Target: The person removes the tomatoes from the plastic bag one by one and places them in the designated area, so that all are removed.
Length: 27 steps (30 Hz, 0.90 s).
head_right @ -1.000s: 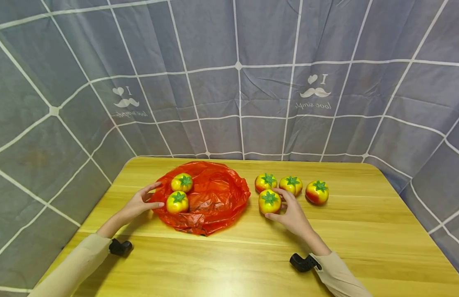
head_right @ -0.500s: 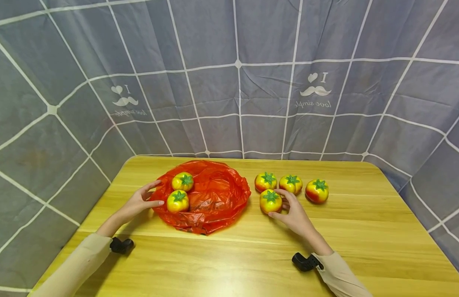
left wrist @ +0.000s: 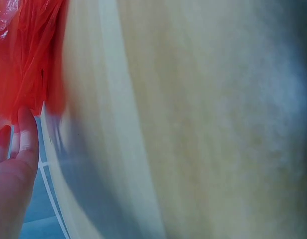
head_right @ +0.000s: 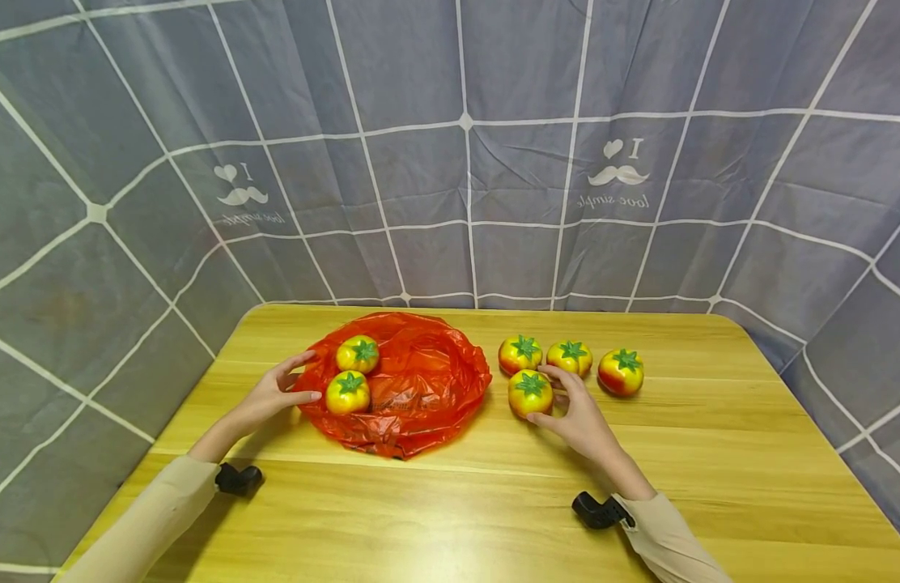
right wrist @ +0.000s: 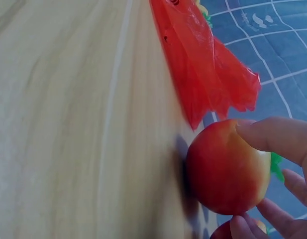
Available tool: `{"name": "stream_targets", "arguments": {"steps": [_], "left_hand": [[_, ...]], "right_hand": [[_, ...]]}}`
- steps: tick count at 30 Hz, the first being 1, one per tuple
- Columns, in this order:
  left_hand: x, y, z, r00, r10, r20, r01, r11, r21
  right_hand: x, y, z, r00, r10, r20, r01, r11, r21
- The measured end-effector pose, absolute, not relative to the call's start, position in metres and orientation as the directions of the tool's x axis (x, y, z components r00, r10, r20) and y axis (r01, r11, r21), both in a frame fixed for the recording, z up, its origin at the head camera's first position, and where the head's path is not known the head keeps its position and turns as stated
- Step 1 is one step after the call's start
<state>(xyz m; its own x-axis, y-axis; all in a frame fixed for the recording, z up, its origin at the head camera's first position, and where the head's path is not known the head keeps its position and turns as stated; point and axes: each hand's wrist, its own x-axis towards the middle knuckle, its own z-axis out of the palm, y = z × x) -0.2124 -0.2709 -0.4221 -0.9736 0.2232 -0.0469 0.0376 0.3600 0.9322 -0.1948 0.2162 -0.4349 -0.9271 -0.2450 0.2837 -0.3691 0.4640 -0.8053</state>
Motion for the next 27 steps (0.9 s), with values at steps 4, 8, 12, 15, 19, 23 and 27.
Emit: {"name": "stream_targets", "arguments": {"steps": [4, 8, 12, 15, 19, 23, 27], "left_hand": [[-0.212, -0.270, -0.423, -0.973, 0.224, -0.046, 0.040, 0.363, 0.931], [-0.212, -0.270, -0.424, -0.973, 0.225, -0.044, 0.044, 0.372, 0.927], [-0.211, -0.271, -0.424, -0.974, 0.222, -0.047, 0.042, 0.382, 0.923], [-0.210, -0.272, -0.423, -0.975, 0.217, -0.050, 0.040, 0.391, 0.920], [-0.210, -0.272, -0.423, -0.975, 0.220, -0.045, 0.045, 0.389, 0.920], [-0.210, -0.272, -0.422, -0.973, 0.226, -0.036, 0.052, 0.373, 0.926], [-0.209, -0.271, -0.422, -0.974, 0.224, -0.036, 0.048, 0.359, 0.932]], "right_hand": [[-0.194, 0.214, -0.433, -0.918, -0.236, 0.318, -0.396, 0.495, -0.773], [-0.193, 0.213, -0.431, -0.913, -0.222, 0.342, -0.408, 0.530, -0.744], [-0.193, 0.213, -0.427, -0.916, -0.212, 0.342, -0.402, 0.534, -0.744], [-0.193, 0.213, -0.424, -0.916, -0.206, 0.345, -0.400, 0.532, -0.746], [-0.192, 0.212, -0.420, -0.914, -0.199, 0.354, -0.404, 0.526, -0.749], [-0.192, 0.209, -0.414, -0.917, -0.199, 0.347, -0.398, 0.534, -0.746], [-0.193, 0.204, -0.408, -0.916, -0.205, 0.346, -0.401, 0.538, -0.742]]}}
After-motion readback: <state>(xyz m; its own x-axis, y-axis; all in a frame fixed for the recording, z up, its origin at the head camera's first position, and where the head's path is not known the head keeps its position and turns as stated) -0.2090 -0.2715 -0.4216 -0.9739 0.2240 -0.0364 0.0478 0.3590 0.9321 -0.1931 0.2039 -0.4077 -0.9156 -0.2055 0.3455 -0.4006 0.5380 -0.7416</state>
